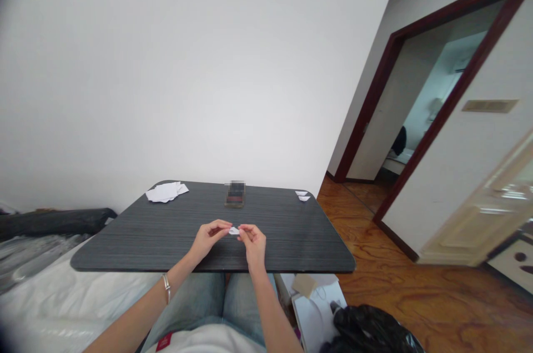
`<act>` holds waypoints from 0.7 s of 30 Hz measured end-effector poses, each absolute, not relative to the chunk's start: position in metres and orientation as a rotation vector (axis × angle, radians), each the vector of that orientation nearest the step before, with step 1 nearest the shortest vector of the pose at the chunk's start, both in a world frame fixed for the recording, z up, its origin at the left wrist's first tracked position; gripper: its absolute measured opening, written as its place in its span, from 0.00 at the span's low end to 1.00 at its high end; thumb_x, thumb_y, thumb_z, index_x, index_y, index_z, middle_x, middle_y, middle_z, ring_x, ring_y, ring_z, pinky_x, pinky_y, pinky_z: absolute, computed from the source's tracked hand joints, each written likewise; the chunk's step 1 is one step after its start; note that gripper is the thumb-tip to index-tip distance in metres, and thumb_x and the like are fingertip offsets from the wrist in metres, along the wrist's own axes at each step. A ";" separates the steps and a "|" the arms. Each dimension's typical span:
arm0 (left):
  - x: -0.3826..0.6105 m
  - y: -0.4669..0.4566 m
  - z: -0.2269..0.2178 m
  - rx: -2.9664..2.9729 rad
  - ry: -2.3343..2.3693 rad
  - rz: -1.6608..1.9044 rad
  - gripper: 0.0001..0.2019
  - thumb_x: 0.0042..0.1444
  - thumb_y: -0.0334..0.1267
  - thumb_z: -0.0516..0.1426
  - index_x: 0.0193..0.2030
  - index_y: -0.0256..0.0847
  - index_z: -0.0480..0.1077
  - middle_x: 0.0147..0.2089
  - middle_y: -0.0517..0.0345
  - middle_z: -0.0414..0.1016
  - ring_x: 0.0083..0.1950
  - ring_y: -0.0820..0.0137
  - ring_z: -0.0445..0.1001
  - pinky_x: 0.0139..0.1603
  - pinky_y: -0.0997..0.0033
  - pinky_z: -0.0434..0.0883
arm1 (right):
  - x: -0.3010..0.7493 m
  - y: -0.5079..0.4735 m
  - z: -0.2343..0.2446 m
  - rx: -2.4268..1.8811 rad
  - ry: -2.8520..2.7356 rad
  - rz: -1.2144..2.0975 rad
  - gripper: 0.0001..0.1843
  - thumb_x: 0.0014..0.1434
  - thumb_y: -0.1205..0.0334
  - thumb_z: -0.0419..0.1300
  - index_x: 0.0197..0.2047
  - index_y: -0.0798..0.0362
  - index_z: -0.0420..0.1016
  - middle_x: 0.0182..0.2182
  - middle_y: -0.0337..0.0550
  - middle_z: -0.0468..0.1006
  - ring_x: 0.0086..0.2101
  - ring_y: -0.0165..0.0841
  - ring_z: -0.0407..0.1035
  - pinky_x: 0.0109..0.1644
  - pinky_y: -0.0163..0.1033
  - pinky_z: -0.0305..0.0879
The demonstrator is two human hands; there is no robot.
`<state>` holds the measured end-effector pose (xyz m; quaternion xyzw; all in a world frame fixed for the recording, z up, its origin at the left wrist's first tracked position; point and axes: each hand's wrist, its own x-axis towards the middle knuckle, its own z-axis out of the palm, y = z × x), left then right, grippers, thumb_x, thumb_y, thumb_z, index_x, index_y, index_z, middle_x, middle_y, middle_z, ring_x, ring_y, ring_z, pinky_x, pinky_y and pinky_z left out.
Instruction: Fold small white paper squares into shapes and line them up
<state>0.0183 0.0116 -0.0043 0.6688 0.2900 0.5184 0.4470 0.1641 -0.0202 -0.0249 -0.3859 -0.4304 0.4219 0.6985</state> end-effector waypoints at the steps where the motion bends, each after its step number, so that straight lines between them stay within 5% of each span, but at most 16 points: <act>1: 0.018 0.012 -0.005 1.660 0.716 1.279 0.09 0.47 0.37 0.58 0.32 0.34 0.73 0.37 0.50 0.75 0.39 0.66 0.72 0.43 0.66 0.68 | 0.164 -0.020 -0.025 -0.851 -0.961 0.942 0.09 0.45 0.61 0.62 0.31 0.56 0.73 0.30 0.45 0.76 0.31 0.34 0.70 0.32 0.37 0.68; 9: 0.018 0.016 -0.010 1.543 0.771 1.254 0.16 0.49 0.40 0.56 0.44 0.36 0.67 0.42 0.50 0.72 0.38 0.68 0.72 0.38 0.70 0.70 | 0.164 -0.021 -0.026 -0.846 -0.973 0.891 0.08 0.46 0.63 0.61 0.31 0.56 0.72 0.30 0.44 0.76 0.32 0.34 0.70 0.36 0.38 0.66; 15: 0.018 0.015 -0.009 1.513 0.737 1.180 0.14 0.50 0.40 0.55 0.41 0.34 0.68 0.29 0.58 0.71 0.26 0.74 0.70 0.27 0.75 0.69 | 0.163 -0.025 -0.025 -0.873 -1.091 0.761 0.06 0.49 0.64 0.58 0.32 0.55 0.71 0.31 0.45 0.76 0.33 0.34 0.70 0.40 0.40 0.65; 21: 0.019 0.014 -0.013 1.463 0.732 1.150 0.09 0.46 0.39 0.58 0.31 0.35 0.67 0.25 0.59 0.72 0.27 0.71 0.72 0.32 0.70 0.71 | 0.163 -0.028 -0.023 -0.882 -1.095 0.709 0.07 0.51 0.62 0.57 0.33 0.56 0.71 0.31 0.46 0.76 0.35 0.35 0.70 0.41 0.41 0.65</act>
